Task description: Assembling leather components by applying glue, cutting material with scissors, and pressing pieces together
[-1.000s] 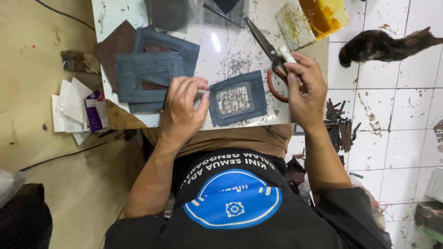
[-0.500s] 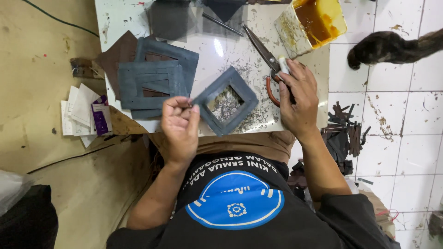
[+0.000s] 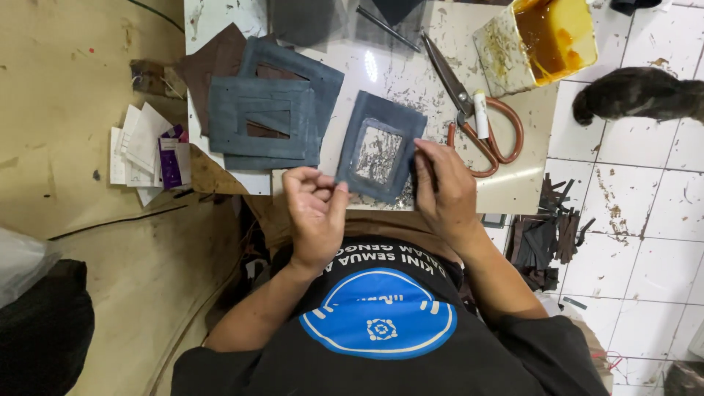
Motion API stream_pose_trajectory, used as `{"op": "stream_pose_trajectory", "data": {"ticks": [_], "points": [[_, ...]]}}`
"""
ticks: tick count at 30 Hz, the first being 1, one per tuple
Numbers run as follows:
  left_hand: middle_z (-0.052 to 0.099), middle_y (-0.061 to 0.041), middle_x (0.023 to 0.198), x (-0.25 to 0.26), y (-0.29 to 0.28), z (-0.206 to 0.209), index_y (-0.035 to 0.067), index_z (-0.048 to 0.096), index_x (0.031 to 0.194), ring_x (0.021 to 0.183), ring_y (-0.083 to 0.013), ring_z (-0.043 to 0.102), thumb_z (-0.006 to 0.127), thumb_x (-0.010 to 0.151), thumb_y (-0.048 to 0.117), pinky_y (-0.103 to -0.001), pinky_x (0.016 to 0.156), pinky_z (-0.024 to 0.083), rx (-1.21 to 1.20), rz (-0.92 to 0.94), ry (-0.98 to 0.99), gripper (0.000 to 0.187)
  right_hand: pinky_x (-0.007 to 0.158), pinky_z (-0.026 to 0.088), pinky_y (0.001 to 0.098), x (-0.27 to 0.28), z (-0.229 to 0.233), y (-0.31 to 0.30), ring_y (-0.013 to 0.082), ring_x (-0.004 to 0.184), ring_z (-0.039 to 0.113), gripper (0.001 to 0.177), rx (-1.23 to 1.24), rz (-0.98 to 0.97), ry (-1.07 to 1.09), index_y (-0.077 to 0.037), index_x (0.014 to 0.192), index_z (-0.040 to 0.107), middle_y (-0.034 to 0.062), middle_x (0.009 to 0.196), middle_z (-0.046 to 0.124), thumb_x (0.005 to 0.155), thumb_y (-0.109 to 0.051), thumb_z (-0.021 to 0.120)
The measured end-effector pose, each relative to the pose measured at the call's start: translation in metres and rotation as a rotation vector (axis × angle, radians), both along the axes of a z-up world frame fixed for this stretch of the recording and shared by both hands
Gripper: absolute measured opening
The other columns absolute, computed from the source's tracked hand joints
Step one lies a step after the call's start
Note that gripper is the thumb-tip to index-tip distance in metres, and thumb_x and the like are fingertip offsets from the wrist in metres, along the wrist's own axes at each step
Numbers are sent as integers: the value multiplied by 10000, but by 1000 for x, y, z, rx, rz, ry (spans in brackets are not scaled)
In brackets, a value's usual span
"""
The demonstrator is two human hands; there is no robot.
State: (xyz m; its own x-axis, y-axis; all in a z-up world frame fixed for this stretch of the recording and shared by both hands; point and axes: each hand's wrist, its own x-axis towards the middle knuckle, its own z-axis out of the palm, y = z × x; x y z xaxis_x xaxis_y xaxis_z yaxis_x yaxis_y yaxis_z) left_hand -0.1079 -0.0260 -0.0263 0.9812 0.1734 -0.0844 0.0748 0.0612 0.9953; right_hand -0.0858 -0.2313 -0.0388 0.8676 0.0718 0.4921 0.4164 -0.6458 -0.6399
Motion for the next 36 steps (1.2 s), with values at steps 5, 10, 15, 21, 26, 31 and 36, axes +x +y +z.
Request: {"op": "stream_pose_trajectory", "data": {"ticks": [5, 10, 15, 21, 26, 31, 36], "points": [[569, -179, 940, 1, 10, 19, -8, 328, 1224, 797, -327, 757, 613, 936, -54, -384, 718, 675, -14, -221, 89, 407, 859, 564, 448, 10, 35, 8, 396, 1003, 705, 219, 48, 46, 43, 66, 1242, 647, 200, 1107, 692, 1046, 44, 552], [646, -255, 796, 13, 28, 46, -48, 352, 1278, 649, -417, 751, 699, 900, -42, -462, 539, 663, 224, -507, 78, 513, 880, 560, 450, 15, 39, 8, 390, 1020, 711, 203, 115, 41, 75, 53, 1233, 657, 189, 1091, 702, 1061, 25, 553], [732, -154, 718, 65, 44, 62, 34, 585, 1202, 614, -316, 735, 804, 909, 208, -402, 495, 557, 773, -422, -307, 405, 805, 560, 423, 12, 26, 6, 339, 851, 708, 175, 172, 4, 8, 46, 1187, 697, 156, 963, 699, 1039, 44, 605], [614, -157, 1165, 163, 0, 36, -2, 658, 1244, 1049, -325, 545, 846, 854, 81, -377, 830, 555, 1152, -395, -611, 441, 808, 522, 334, 5, 28, 2, 232, 870, 632, 170, 146, -60, 90, 48, 1224, 630, 168, 1072, 662, 1092, 4, 531], [577, -118, 964, 203, -25, 15, 50, 653, 908, 928, -299, 541, 660, 818, 7, -388, 682, 460, 1441, -302, -1069, 100, 708, 476, 290, 2, 22, -4, 172, 787, 584, 189, 169, -67, 104, 29, 1252, 616, 141, 1053, 643, 1089, -57, 573], [602, -73, 772, 205, -23, 26, 89, 624, 734, 778, -230, 545, 684, 872, -20, -325, 648, 424, 1447, -239, -1295, 186, 688, 449, 276, 4, 26, -4, 148, 752, 546, 193, 208, -51, 128, 20, 1257, 611, 94, 945, 603, 1078, -49, 589], [728, -96, 927, 189, -14, 37, 26, 743, 907, 860, -244, 588, 790, 891, 23, -339, 611, 446, 1333, -257, -1103, 50, 642, 428, 258, 4, 25, -4, 135, 721, 532, 186, 219, -47, 114, 17, 1243, 626, 72, 887, 600, 1076, -63, 603]]}}
